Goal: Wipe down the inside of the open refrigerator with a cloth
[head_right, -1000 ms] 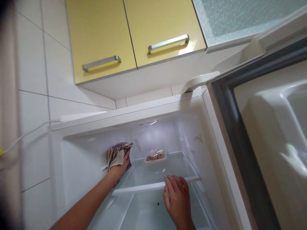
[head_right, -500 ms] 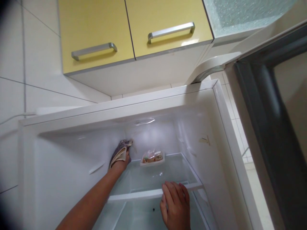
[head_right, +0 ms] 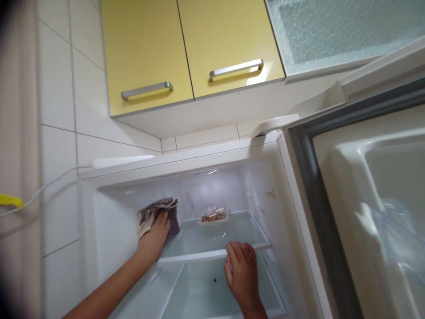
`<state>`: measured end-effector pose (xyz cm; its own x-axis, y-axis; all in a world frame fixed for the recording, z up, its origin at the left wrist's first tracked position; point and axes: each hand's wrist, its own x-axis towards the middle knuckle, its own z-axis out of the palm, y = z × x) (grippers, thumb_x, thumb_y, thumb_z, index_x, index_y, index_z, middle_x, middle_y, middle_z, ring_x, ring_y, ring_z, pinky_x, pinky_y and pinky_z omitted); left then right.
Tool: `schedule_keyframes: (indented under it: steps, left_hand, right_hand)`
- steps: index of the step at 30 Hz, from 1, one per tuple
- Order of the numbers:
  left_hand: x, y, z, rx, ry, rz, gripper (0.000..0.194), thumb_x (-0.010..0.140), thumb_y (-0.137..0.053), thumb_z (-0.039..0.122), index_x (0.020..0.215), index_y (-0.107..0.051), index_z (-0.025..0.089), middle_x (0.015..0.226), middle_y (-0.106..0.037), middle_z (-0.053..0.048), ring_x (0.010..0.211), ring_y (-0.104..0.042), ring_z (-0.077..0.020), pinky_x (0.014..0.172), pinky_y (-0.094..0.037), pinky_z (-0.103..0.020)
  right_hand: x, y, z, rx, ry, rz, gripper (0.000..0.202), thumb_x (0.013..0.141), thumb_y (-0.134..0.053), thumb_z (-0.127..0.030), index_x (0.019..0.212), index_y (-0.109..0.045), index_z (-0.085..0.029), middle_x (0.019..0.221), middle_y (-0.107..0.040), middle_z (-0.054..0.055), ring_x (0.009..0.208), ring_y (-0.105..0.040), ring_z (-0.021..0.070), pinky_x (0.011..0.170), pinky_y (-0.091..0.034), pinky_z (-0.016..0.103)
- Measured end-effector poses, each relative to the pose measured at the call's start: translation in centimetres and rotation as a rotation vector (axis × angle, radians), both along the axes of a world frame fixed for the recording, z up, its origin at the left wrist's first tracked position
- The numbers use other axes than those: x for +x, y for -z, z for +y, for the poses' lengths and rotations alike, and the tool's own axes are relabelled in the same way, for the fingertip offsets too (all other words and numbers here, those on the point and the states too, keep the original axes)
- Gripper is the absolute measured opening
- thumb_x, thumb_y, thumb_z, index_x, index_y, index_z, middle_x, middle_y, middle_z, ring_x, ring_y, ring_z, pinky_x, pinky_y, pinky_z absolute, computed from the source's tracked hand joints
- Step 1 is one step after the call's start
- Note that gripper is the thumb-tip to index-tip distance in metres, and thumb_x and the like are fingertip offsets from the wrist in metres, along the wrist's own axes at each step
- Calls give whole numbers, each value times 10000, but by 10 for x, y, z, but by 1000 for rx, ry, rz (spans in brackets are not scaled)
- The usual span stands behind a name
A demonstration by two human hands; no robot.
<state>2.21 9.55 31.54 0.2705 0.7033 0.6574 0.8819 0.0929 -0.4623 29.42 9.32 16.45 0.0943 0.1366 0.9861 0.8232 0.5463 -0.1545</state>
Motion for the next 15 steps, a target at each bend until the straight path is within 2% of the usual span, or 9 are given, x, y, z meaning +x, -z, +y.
schedule_keyframes:
  steps: [2, 4, 8, 11, 15]
  left_hand:
    - [-1, -7, -33, 2, -41, 104, 470, 860, -359, 45, 1233, -643, 16, 1438, -547, -269, 1401, -468, -331, 1232, -279, -504]
    - [-2, -13, -66, 10, -72, 191, 449, 870, -395, 75, 1235, -655, 51, 1437, -561, -245, 1402, -470, -336, 1233, -292, -499]
    - [-10, -27, -118, 10, -97, 191, 487, 831, -427, 72, 1255, -659, 126, 1466, -555, -194, 1416, -456, -326, 1241, -277, -515]
    - [-14, -43, -134, 36, -98, 166, 558, 781, -439, 72, 1298, -630, 159, 1517, -510, -165, 1443, -419, -318, 1261, -225, -522]
    - [-9, -72, -123, 77, -71, 150, 543, 774, -422, 75, 1270, -638, 126, 1496, -521, -189, 1438, -417, -324, 1265, -203, -511]
  right_hand:
    - [1, -1, -2, -20, 2, -11, 294, 882, -504, -103, 1111, -637, -229, 1024, -719, 23, 1008, -592, 215, 1003, -410, 432]
    - [1, -1, -5, -37, 7, -17, 304, 871, -515, -95, 1120, -635, -224, 1037, -718, 27, 1019, -592, 216, 1016, -410, 436]
    - [1, -3, -9, -50, 14, 0, 311, 855, -520, -82, 1108, -641, -217, 1033, -718, 37, 1017, -594, 218, 1014, -427, 443]
    - [1, -5, -13, -54, 0, 8, 330, 846, -522, -70, 1119, -640, -213, 1037, -717, 38, 1019, -597, 212, 1024, -434, 442]
    - [2, -7, -14, -80, -18, 6, 344, 842, -517, -62, 1126, -641, -211, 1042, -718, 37, 1035, -598, 209, 1028, -436, 438]
